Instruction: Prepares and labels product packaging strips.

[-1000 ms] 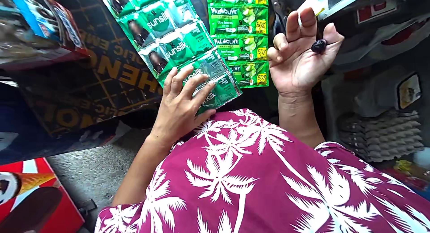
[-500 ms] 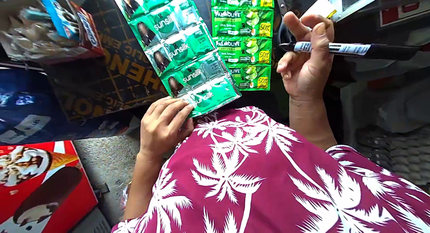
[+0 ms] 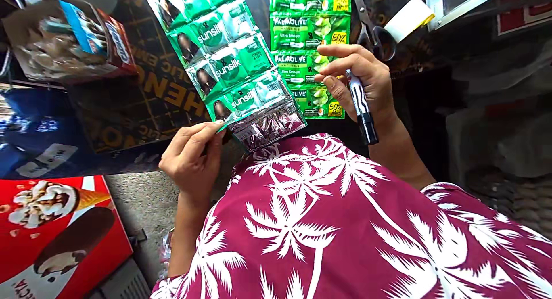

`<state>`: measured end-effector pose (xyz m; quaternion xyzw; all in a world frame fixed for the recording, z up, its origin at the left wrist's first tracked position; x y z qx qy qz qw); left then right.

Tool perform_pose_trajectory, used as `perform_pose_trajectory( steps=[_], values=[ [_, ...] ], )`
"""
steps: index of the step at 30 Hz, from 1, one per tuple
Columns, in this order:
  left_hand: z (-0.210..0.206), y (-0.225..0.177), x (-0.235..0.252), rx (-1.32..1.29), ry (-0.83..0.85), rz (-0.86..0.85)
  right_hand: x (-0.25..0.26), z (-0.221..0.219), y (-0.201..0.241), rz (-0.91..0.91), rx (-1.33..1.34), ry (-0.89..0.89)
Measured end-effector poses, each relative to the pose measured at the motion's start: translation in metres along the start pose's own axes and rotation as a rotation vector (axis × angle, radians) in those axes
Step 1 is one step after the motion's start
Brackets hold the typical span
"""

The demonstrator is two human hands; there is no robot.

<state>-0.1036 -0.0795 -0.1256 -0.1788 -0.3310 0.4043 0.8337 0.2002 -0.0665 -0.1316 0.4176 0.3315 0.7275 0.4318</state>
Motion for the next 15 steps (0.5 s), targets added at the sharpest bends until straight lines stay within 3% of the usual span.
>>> perform_pose_trajectory(
  steps=[7,15],
  values=[
    [0.008,0.015,0.004,-0.191,-0.084,0.075,0.007,-0.014,0.003,0.005,-0.204,0.101],
    [0.020,0.019,0.008,-0.253,-0.159,0.098,0.028,-0.026,-0.001,0.014,-0.238,0.153]
  ],
)
Point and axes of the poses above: each hand's wrist, its own x-axis towards the middle knuckle, its own z-axis out of the back of the hand, y = z × x, the point moved 8 cm from there along x, towards the middle knuckle, and after that the axes turned 10 degrees about y, right-handed, at the moved point
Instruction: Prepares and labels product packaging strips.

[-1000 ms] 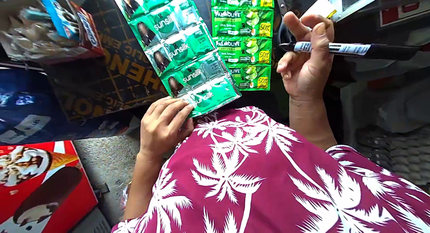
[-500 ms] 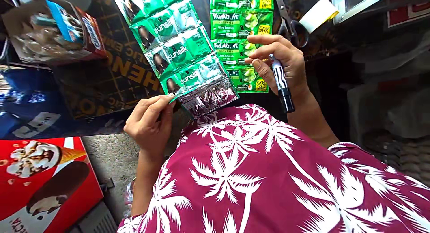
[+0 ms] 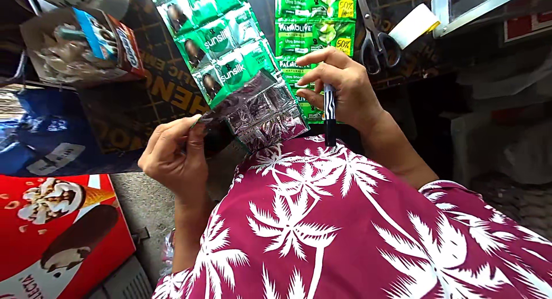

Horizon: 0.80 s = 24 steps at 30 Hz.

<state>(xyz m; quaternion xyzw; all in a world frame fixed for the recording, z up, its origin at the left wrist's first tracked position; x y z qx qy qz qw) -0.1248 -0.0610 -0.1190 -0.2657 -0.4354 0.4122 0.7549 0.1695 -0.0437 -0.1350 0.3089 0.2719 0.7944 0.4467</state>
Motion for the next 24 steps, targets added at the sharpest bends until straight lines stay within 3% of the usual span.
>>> perform_pose_trajectory(
  steps=[5,13,24],
  values=[
    [0.003,0.012,0.004,-0.030,-0.048,0.128,0.008,0.000,-0.003,-0.037,-0.062,0.022],
    [0.003,0.041,0.004,-0.282,-0.173,0.320,0.010,-0.004,-0.004,-0.053,-0.079,0.045],
    [-0.007,0.057,0.004,-0.442,-0.178,0.452,0.002,-0.005,-0.010,-0.063,-0.080,0.058]
  ],
)
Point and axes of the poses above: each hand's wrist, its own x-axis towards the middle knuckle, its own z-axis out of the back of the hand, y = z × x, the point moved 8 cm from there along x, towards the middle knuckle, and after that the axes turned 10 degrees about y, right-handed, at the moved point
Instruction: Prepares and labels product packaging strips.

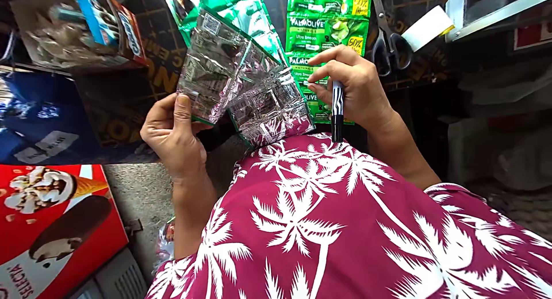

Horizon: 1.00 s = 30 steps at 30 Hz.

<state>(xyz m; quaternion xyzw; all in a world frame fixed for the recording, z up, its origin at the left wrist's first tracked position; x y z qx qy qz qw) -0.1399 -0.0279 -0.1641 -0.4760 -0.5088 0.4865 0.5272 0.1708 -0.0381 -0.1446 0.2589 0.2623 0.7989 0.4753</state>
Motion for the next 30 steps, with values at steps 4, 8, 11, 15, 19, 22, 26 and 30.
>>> perform_pose_trajectory(
  steps=[4,8,11,15,19,22,26,30],
  values=[
    [0.001,0.008,0.001,-0.081,-0.015,0.060,0.000,0.000,0.000,-0.005,0.006,0.001],
    [-0.002,0.008,0.000,-0.104,-0.013,0.055,0.010,0.000,0.004,0.018,0.017,0.002],
    [-0.004,0.005,-0.001,-0.096,0.001,0.029,0.026,0.002,0.009,0.047,0.030,0.021],
    [-0.004,0.002,-0.002,-0.094,0.016,-0.015,0.052,0.007,0.014,0.079,0.046,0.053],
    [-0.006,-0.004,-0.005,-0.063,0.068,-0.111,0.080,0.005,0.021,0.134,0.113,0.101],
    [-0.008,-0.012,-0.008,-0.011,0.109,-0.222,0.097,-0.004,0.029,0.158,0.184,0.179],
    [-0.009,-0.017,-0.011,0.017,0.121,-0.276,0.104,-0.011,0.041,0.193,0.293,0.243],
    [-0.009,-0.016,-0.014,0.010,0.127,-0.282,0.102,-0.010,0.044,0.203,0.338,0.268]
  ],
)
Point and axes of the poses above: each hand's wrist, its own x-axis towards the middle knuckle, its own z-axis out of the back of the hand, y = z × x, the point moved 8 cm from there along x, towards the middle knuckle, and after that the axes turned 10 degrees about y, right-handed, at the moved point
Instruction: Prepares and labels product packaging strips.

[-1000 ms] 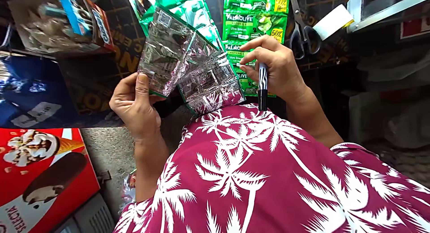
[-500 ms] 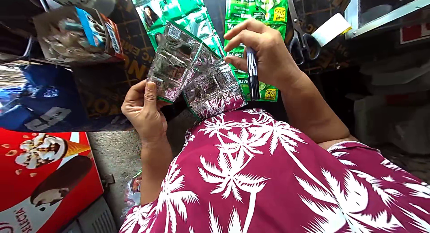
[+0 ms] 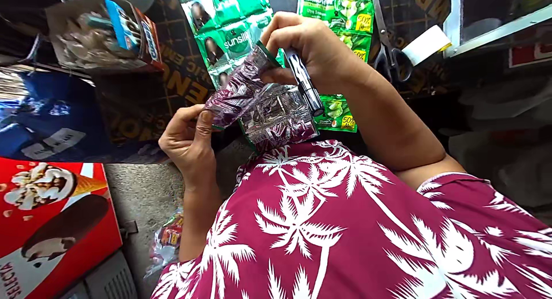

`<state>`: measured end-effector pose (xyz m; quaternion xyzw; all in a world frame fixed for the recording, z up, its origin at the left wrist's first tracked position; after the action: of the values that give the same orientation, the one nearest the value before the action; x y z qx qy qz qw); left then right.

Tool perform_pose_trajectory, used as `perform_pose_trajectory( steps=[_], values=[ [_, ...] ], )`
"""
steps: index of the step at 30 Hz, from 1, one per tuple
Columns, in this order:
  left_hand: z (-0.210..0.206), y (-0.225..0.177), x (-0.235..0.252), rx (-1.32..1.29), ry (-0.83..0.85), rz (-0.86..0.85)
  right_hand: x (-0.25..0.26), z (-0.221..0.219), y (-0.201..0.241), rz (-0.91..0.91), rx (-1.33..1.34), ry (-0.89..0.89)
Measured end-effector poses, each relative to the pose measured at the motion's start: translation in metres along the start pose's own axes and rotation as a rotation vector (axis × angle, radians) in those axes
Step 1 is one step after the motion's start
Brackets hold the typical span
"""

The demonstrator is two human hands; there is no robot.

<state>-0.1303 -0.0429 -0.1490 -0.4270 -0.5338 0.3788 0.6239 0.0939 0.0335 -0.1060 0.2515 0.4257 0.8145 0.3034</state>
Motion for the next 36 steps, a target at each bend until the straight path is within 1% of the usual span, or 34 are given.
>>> perform_pose_trajectory(
  steps=[4,7,11,13,15,18,21,23,29,36],
  values=[
    [-0.004,-0.003,-0.001,-0.002,0.017,-0.020,-0.003,0.000,0.002,0.022,-0.010,0.005],
    [-0.004,-0.005,-0.001,0.013,0.025,-0.029,-0.008,0.004,0.002,0.026,-0.019,-0.026],
    [-0.002,-0.004,-0.002,0.054,0.004,-0.007,-0.028,0.017,-0.004,-0.046,-0.051,-0.091],
    [-0.001,-0.001,-0.003,0.067,-0.016,0.024,-0.043,0.020,-0.006,-0.086,-0.123,-0.104],
    [0.001,0.004,-0.005,0.064,-0.048,0.090,-0.057,0.015,-0.005,-0.138,-0.251,-0.053],
    [0.003,0.015,-0.007,0.028,-0.102,0.220,-0.074,-0.005,-0.009,-0.268,-0.419,0.111],
    [0.003,0.026,-0.008,-0.042,-0.130,0.302,-0.081,-0.017,-0.010,-0.260,-0.495,0.164],
    [0.002,0.029,-0.009,-0.063,-0.138,0.316,-0.080,-0.022,-0.009,-0.241,-0.523,0.176],
    [0.001,0.029,-0.011,-0.080,-0.136,0.310,-0.078,-0.029,-0.011,-0.275,-0.572,0.214],
    [0.002,0.027,-0.013,-0.113,-0.144,0.303,-0.091,-0.021,0.001,-0.226,-0.498,0.158]
  ],
)
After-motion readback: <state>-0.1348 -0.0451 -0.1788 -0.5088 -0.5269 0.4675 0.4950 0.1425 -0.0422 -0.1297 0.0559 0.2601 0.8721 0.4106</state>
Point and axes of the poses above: each hand's wrist, its own x-axis towards the middle knuckle, its own z-axis out of the back of the hand, y = z × x, the point moved 8 cm from there along x, towards the middle knuckle, and after that the axes turned 10 degrees about y, right-handed, at the moved point
